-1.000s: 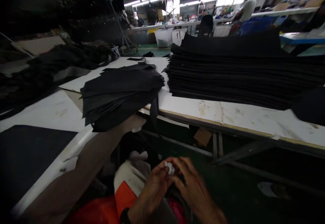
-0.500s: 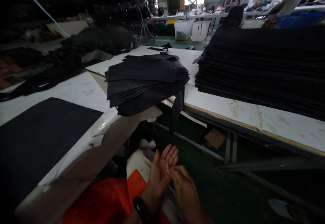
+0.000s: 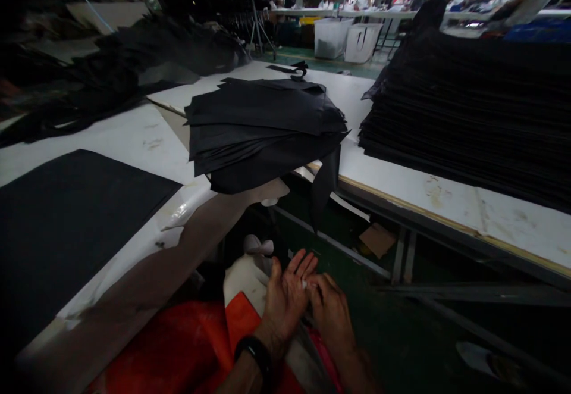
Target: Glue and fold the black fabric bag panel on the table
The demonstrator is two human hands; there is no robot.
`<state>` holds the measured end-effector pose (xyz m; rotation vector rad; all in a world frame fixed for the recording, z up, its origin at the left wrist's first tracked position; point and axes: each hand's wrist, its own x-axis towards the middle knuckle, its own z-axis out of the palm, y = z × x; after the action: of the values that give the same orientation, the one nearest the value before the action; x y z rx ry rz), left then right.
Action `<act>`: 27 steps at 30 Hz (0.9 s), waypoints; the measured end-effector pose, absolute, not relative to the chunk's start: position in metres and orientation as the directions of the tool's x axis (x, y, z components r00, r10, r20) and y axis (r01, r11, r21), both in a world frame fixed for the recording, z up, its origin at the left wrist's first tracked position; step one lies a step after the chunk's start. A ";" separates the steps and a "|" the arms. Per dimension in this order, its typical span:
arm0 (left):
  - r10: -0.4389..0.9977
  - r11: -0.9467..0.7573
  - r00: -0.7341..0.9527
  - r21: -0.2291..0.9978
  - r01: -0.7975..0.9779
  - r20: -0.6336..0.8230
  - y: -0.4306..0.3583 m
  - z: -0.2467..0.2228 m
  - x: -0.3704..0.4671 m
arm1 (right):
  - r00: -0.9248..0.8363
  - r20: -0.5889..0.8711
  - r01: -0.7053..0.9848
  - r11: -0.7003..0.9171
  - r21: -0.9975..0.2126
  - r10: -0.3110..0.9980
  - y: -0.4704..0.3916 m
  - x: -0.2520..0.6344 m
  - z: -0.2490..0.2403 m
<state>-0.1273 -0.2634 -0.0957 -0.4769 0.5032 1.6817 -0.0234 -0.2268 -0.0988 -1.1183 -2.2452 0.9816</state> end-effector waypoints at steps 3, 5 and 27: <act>0.815 -0.108 -0.120 0.055 -0.993 -0.567 -0.264 -0.099 -0.125 | -0.526 0.097 0.541 0.420 -0.729 0.845 -0.220 -0.033 -0.102; 0.819 -0.087 -0.106 0.061 -0.994 -0.563 -0.264 -0.101 -0.124 | -0.550 0.106 0.529 0.443 -0.723 0.829 -0.224 -0.040 -0.101; 0.831 -0.114 -0.126 0.055 -0.992 -0.542 -0.269 -0.098 -0.131 | -0.699 0.086 0.516 0.584 -0.627 0.710 -0.234 -0.049 -0.092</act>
<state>-0.1309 -0.2688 -0.0979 -0.4427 0.4756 1.6492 -0.0488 -0.2343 -0.0923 -0.9986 -2.4890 0.8306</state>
